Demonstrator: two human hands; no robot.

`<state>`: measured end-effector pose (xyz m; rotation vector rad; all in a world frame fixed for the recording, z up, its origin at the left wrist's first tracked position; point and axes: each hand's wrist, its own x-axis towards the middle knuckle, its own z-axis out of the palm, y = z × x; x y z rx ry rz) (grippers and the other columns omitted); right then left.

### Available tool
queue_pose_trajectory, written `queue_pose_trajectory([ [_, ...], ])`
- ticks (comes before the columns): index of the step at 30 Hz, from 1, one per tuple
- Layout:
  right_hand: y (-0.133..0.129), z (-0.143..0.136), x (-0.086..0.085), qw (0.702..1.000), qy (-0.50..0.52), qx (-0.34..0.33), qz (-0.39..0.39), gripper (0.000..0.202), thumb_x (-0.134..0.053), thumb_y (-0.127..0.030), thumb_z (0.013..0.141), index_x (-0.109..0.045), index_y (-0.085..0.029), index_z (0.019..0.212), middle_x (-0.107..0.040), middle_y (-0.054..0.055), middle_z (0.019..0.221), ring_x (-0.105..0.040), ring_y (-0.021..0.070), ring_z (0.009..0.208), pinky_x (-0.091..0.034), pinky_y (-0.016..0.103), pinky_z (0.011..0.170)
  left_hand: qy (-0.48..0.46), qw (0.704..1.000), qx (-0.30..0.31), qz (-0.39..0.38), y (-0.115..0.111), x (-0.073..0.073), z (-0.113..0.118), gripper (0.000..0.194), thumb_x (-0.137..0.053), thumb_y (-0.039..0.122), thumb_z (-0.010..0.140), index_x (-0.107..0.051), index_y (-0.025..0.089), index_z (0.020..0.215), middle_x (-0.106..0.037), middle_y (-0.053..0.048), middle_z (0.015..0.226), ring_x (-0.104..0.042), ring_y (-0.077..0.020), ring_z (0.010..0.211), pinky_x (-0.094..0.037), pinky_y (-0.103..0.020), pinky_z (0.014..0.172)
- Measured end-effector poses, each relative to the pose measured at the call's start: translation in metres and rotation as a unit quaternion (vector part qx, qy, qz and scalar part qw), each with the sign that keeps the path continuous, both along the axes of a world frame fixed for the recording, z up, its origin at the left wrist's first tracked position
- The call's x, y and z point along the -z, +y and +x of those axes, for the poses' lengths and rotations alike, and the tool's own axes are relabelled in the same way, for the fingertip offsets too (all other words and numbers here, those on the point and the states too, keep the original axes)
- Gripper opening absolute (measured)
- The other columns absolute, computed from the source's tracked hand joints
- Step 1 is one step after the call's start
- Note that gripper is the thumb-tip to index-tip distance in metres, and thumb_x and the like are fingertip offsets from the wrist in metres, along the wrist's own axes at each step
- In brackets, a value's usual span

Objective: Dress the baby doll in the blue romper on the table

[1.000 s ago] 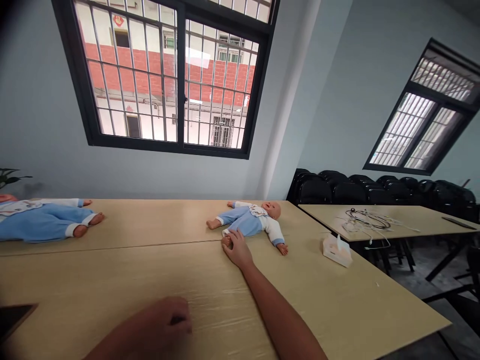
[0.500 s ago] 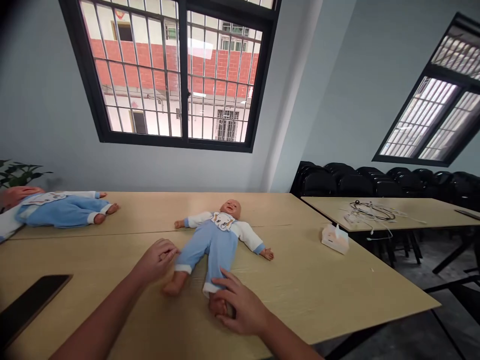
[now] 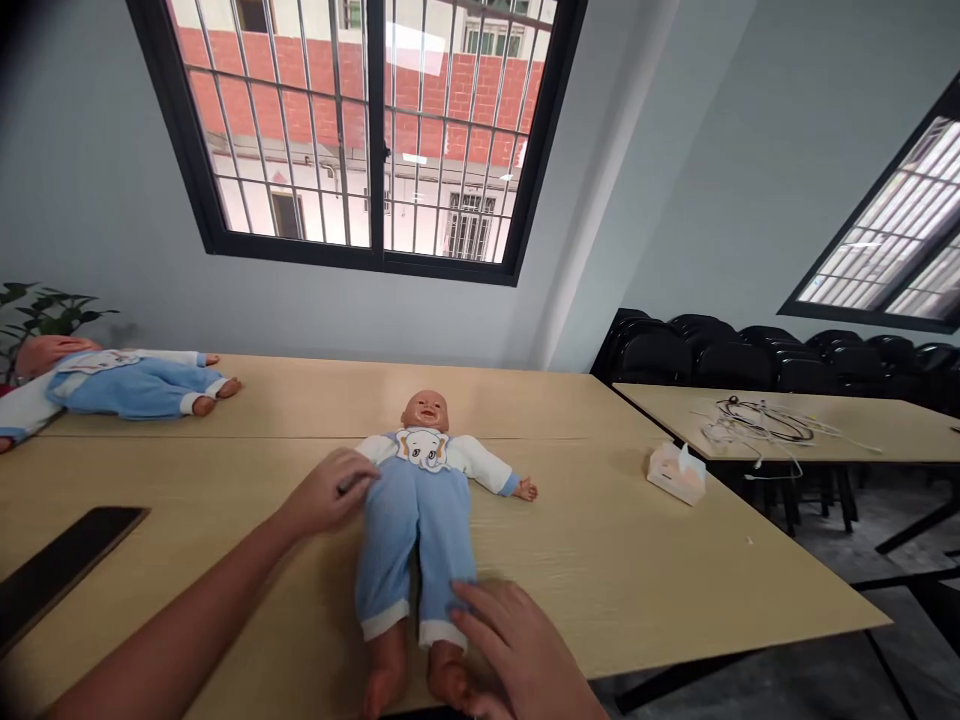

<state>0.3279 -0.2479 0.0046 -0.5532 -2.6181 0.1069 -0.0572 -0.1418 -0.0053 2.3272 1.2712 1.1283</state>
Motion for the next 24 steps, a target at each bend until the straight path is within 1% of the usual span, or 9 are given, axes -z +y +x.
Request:
queue_pose_trajectory([
  [3,0.037,-0.027,-0.024,0.999,0.047,0.023,0.004,0.046,-0.049,-0.042,0.1,-0.055,-0.02,0.14,-0.067,0.016,0.134,-0.065,0.0302,0.117,-0.051,0.046,0.1,-0.096,0.984,-0.083,-0.122,0.041,-0.001,-0.014,0.043,-0.058,0.044,0.093,-0.065,0.02,0.128,-0.065,-0.013,0.134,-0.057,-0.03,0.128,-0.041,-0.047,0.114],
  [5,0.072,-0.059,-0.041,0.997,0.045,0.06,-0.032,0.034,-0.047,-0.036,0.102,-0.062,-0.02,0.126,-0.072,0.014,0.122,-0.066,0.0274,0.111,-0.051,0.043,0.097,-0.114,0.974,-0.088,-0.174,0.067,0.001,-0.019,0.059,-0.06,0.051,0.089,-0.059,0.017,0.137,-0.058,-0.017,0.147,-0.053,-0.0324,0.135,-0.039,-0.048,0.117],
  [7,0.112,-0.097,-0.056,0.994,0.024,0.084,-0.067,0.029,-0.049,-0.036,0.102,-0.065,-0.018,0.118,-0.073,0.012,0.117,-0.066,0.0255,0.109,-0.051,0.039,0.095,-0.114,0.968,-0.065,-0.214,0.087,0.002,-0.02,0.067,-0.06,0.058,0.086,-0.06,0.015,0.138,-0.056,-0.018,0.15,-0.054,-0.0326,0.136,-0.043,-0.045,0.114],
  [9,0.153,-0.134,-0.068,0.99,-0.034,0.113,-0.078,0.028,-0.044,-0.029,0.104,-0.065,-0.019,0.12,-0.073,0.012,0.119,-0.067,0.023,0.11,-0.05,0.035,0.093,-0.112,0.962,-0.035,-0.247,0.101,0.003,-0.019,0.068,-0.059,0.063,0.084,-0.064,0.016,0.133,-0.061,-0.016,0.146,-0.059,-0.0312,0.132,-0.047,-0.041,0.11],
  [11,0.191,-0.165,-0.075,0.972,-0.159,0.166,-0.052,0.035,-0.041,-0.021,0.104,-0.062,-0.02,0.131,-0.07,0.014,0.128,-0.067,0.0242,0.114,-0.05,0.035,0.094,-0.109,0.956,-0.01,-0.27,0.108,0.003,-0.018,0.065,-0.056,0.065,0.084,-0.07,0.016,0.124,-0.069,-0.014,0.136,-0.064,-0.0297,0.124,-0.05,-0.039,0.104],
  [14,0.234,-0.198,-0.077,0.954,-0.233,0.18,-0.06,0.044,-0.054,-0.01,0.091,-0.067,-0.021,0.132,-0.072,0.017,0.125,-0.069,0.0318,0.113,-0.051,0.041,0.092,-0.105,0.951,0.004,-0.291,0.112,0.005,-0.019,0.059,-0.055,0.065,0.083,-0.073,0.017,0.111,-0.077,-0.011,0.117,-0.069,-0.0285,0.109,-0.053,-0.037,0.095],
  [16,0.25,-0.21,-0.072,0.947,-0.267,0.162,-0.071,0.042,-0.059,-0.01,0.087,-0.074,-0.027,0.123,-0.074,0.014,0.122,-0.07,0.0334,0.111,-0.051,0.043,0.091,-0.1,0.949,0.004,-0.3,0.112,0.009,-0.022,0.053,-0.06,0.062,0.079,-0.072,0.017,0.105,-0.077,-0.01,0.107,-0.069,-0.0271,0.099,-0.054,-0.036,0.089],
  [19,0.26,-0.219,-0.065,0.941,-0.3,0.131,-0.079,0.037,-0.062,-0.015,0.087,-0.078,-0.033,0.115,-0.076,0.01,0.12,-0.071,0.0326,0.109,-0.052,0.042,0.089,-0.095,0.948,0.004,-0.305,0.109,0.015,-0.028,0.046,-0.063,0.057,0.077,-0.068,0.018,0.1,-0.074,-0.007,0.1,-0.066,-0.0237,0.091,-0.053,-0.033,0.084],
  [24,0.263,-0.218,-0.06,0.942,-0.303,0.131,-0.067,0.031,-0.062,-0.016,0.086,-0.08,-0.029,0.107,-0.077,0.012,0.117,-0.071,0.0319,0.106,-0.052,0.042,0.089,-0.087,0.954,0.012,-0.287,0.095,0.016,-0.031,0.037,-0.056,0.053,0.083,-0.063,0.019,0.096,-0.067,-0.004,0.096,-0.061,-0.0213,0.091,-0.051,-0.032,0.082],
])
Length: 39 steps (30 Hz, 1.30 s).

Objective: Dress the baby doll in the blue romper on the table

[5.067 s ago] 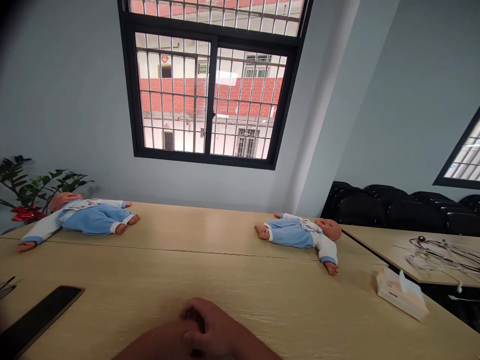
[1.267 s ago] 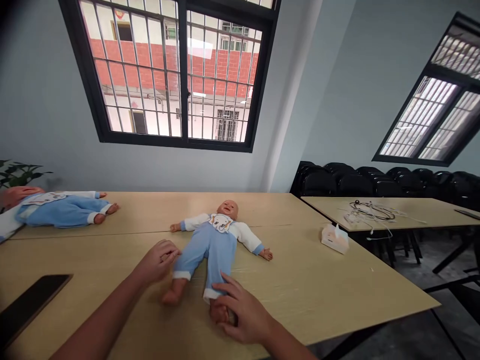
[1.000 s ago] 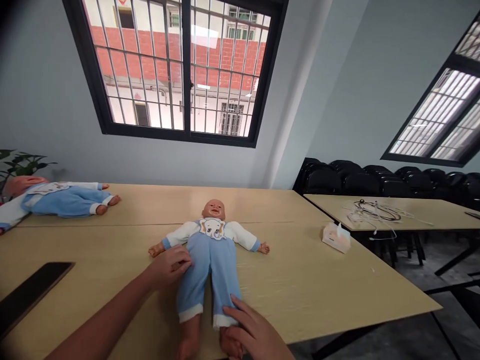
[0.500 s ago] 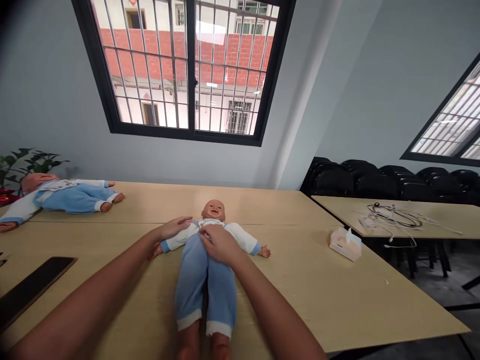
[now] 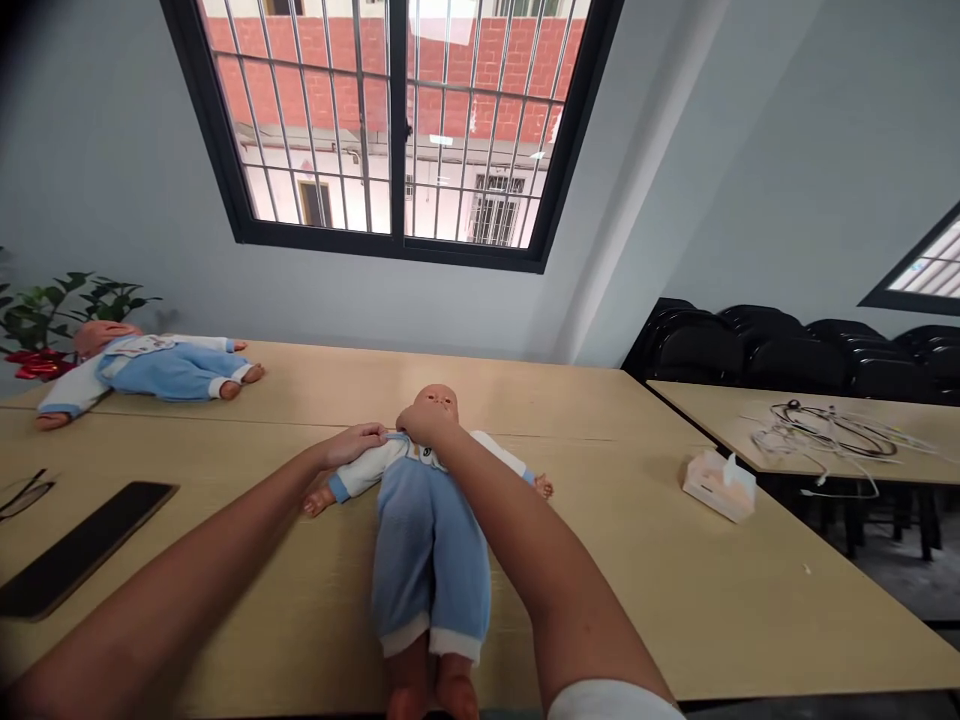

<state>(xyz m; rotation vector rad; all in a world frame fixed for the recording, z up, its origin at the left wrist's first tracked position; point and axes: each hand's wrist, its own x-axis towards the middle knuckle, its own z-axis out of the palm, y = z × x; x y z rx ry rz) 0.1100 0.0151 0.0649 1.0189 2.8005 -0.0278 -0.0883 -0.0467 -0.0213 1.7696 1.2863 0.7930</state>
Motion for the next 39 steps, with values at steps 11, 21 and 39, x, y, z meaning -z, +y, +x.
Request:
queue_pose_trajectory([
  [11,0.004,0.012,0.001,0.999,0.035,-0.002,0.041,0.037,-0.051,-0.013,0.093,-0.075,-0.026,0.119,-0.07,0.013,0.132,-0.063,0.0344,0.12,-0.048,0.047,0.094,0.071,0.989,0.071,0.104,-0.109,-0.011,-0.009,0.044,-0.069,0.063,0.083,-0.064,0.021,0.095,-0.059,-0.004,0.105,-0.055,-0.0228,0.105,-0.047,-0.034,0.095],
  [21,-0.011,0.001,0.005,0.995,0.085,0.025,0.038,0.032,-0.051,-0.016,0.095,-0.076,-0.022,0.115,-0.07,0.016,0.128,-0.062,0.0335,0.117,-0.045,0.047,0.096,0.119,0.98,-0.004,0.161,-0.146,-0.002,0.006,0.041,-0.08,0.052,0.077,-0.06,0.02,0.093,-0.063,-0.004,0.103,-0.058,-0.0227,0.097,-0.047,-0.034,0.087],
  [39,0.006,0.124,0.045,0.891,0.358,0.161,-0.225,0.038,-0.048,-0.022,0.086,-0.075,-0.014,0.112,-0.074,0.01,0.122,-0.065,0.022,0.109,-0.048,0.032,0.099,0.245,0.911,-0.126,0.308,-0.104,-0.033,0.032,0.031,-0.042,0.036,0.102,-0.07,0.022,0.099,-0.07,-0.011,0.104,-0.061,-0.0275,0.102,-0.044,-0.043,0.095],
])
